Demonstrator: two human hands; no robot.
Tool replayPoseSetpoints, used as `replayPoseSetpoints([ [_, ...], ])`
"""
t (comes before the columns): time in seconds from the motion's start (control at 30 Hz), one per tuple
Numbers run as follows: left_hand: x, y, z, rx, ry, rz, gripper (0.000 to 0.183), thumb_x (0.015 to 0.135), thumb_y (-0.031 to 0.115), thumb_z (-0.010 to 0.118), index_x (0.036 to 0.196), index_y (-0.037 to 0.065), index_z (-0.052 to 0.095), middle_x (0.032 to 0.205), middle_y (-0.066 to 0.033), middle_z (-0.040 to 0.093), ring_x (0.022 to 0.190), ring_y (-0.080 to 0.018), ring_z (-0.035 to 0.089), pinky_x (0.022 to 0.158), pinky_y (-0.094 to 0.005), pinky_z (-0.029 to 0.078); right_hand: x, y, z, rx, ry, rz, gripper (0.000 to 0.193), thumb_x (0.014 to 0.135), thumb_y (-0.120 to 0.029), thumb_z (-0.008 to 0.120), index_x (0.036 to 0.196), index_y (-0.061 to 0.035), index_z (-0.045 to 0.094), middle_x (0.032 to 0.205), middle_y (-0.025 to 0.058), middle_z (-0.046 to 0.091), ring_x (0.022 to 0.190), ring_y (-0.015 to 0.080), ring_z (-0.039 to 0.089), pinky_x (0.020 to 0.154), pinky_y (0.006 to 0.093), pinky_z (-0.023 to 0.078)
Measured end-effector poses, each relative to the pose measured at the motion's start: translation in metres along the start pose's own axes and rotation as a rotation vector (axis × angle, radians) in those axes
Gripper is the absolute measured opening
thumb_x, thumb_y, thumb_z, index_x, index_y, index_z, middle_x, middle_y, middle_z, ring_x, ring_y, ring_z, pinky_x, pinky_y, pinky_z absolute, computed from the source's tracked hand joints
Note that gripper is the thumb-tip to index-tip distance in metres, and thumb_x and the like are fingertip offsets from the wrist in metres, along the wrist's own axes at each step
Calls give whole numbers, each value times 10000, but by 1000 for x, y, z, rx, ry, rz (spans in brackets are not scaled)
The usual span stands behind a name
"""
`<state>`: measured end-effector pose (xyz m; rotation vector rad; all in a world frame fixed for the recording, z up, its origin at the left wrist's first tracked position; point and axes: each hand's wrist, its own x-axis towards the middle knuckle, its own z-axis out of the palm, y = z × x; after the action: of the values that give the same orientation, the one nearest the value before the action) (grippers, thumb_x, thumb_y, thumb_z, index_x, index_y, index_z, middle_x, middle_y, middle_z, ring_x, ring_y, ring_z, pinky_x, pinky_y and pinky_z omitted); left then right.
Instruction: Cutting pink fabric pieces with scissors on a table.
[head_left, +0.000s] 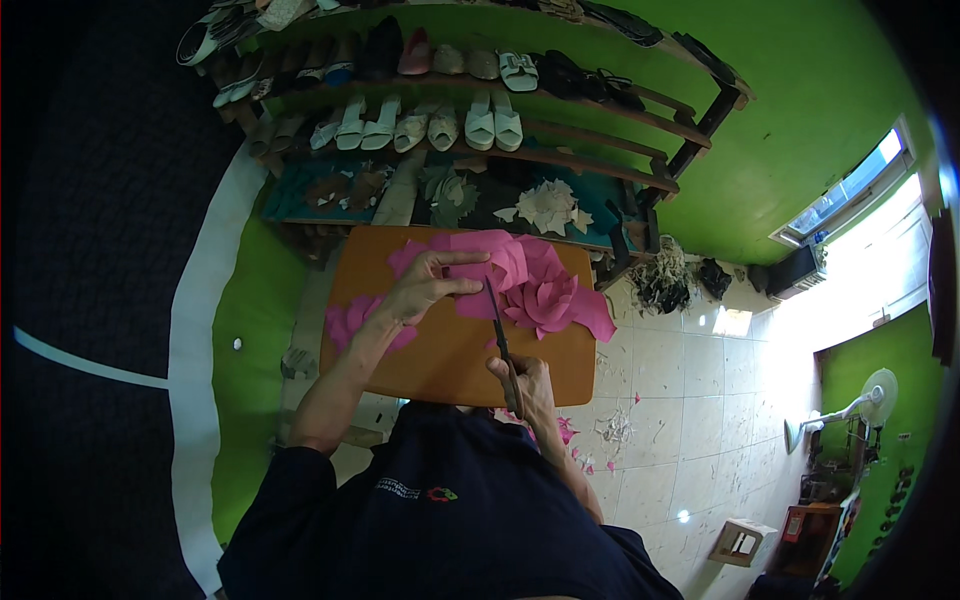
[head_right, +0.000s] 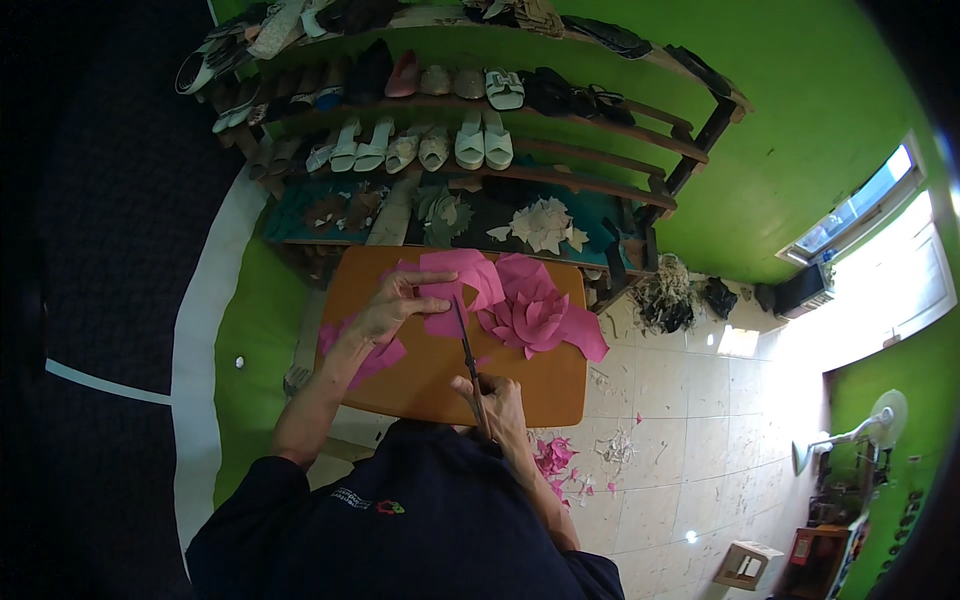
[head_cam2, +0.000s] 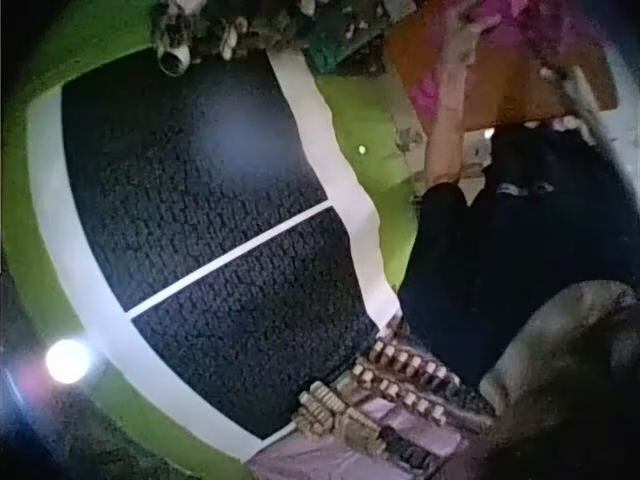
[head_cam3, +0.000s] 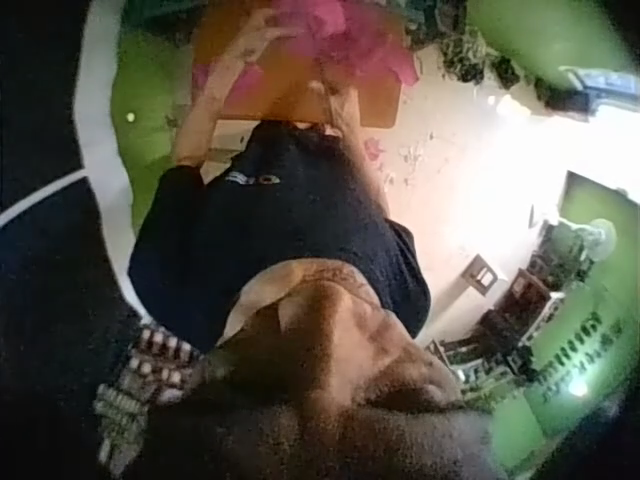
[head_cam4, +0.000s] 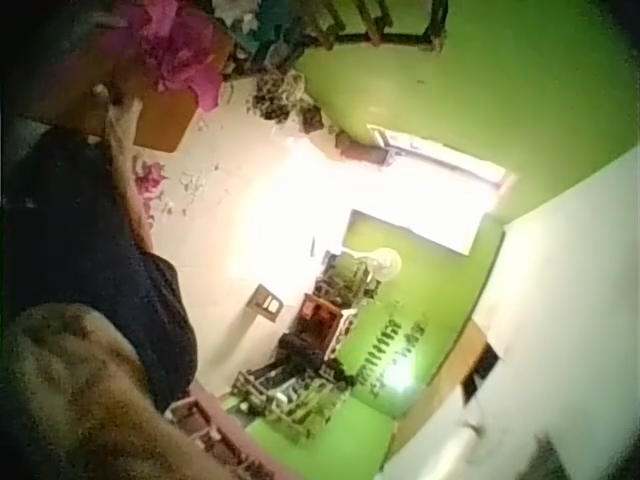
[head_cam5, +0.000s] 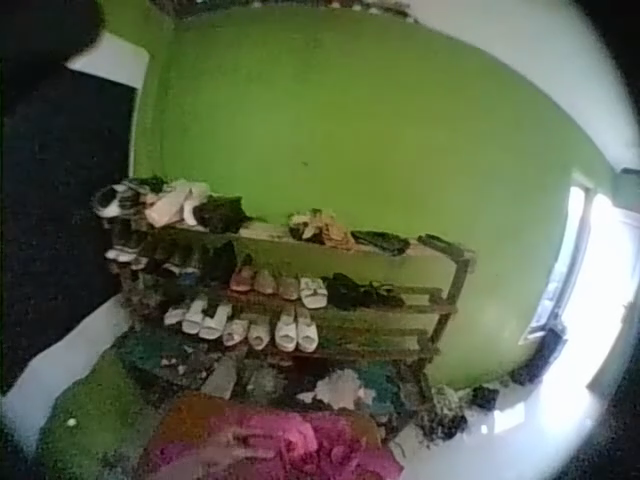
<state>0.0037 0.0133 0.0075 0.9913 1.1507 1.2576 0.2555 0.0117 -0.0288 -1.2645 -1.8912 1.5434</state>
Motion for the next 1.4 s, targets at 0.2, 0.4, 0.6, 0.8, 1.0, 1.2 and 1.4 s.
replayPoseSetpoints([
  [0.2, -4, 8, 13, -8, -95, 1, 608, 809, -73, 716, 1378, 81, 565, 1177, -82, 684, 1001, -145, 679, 920, -289, 547, 6, 15, 6, 162, -58, 32, 643, 855, -579, 701, 623, -7, 524, 496, 1, 407, 459, 108, 396, 439, 330, 337],
  [0.4, -8, 2, 23, -61, -65, 26, 663, 807, -79, 716, 1418, 86, 520, 1170, -76, 685, 1023, -154, 670, 934, -318, 549, 9, 9, 7, 242, -70, 75, 615, 866, -582, 687, 625, -50, 498, 501, -27, 407, 449, 89, 395, 425, 306, 332],
  [0.6, -11, 2, 23, -77, -61, 38, 663, 810, -77, 714, 1423, 70, 507, 1165, -81, 687, 1016, -159, 674, 926, -323, 557, 10, 11, 8, 190, -36, 50, 617, 857, -605, 683, 614, -71, 490, 498, -38, 404, 434, 76, 392, 399, 294, 311],
  [0.8, -12, 2, 23, -99, -37, 44, 668, 810, -57, 735, 1424, 65, 502, 1167, -90, 687, 1009, -156, 677, 914, -326, 565, 11, 8, 8, 170, -21, 95, 644, 827, -618, 705, 596, -58, 485, 482, -28, 401, 420, 81, 388, 394, 298, 307],
  [1.0, -8, -1, 23, -97, 92, 36, 558, 819, -10, 752, 1348, 55, 586, 1178, -88, 686, 1004, -140, 672, 940, -297, 534, 9, 8, 7, 132, 3, 73, 653, 828, -601, 715, 571, -55, 464, 474, -30, 392, 414, 83, 389, 392, 301, 299],
  [1.2, 0, 14, -3, 11, -60, 10, 513, 796, -15, 757, 1289, 74, 647, 1160, -61, 701, 970, -73, 654, 853, -234, 518, 4, 11, -4, 172, -111, 52, 625, 841, -567, 730, 585, -69, 452, 477, -44, 376, 419, 68, 375, 390, 289, 290],
  [1.4, 11, 24, -20, 261, -304, -139, 621, 728, -10, 794, 1318, 96, 633, 1352, -94, 607, 1248, -169, 548, 1082, -339, 406, -2, 4, -8, 219, -213, 97, 589, 860, -546, 724, 632, -68, 467, 515, -45, 384, 444, 66, 390, 395, 277, 293],
])
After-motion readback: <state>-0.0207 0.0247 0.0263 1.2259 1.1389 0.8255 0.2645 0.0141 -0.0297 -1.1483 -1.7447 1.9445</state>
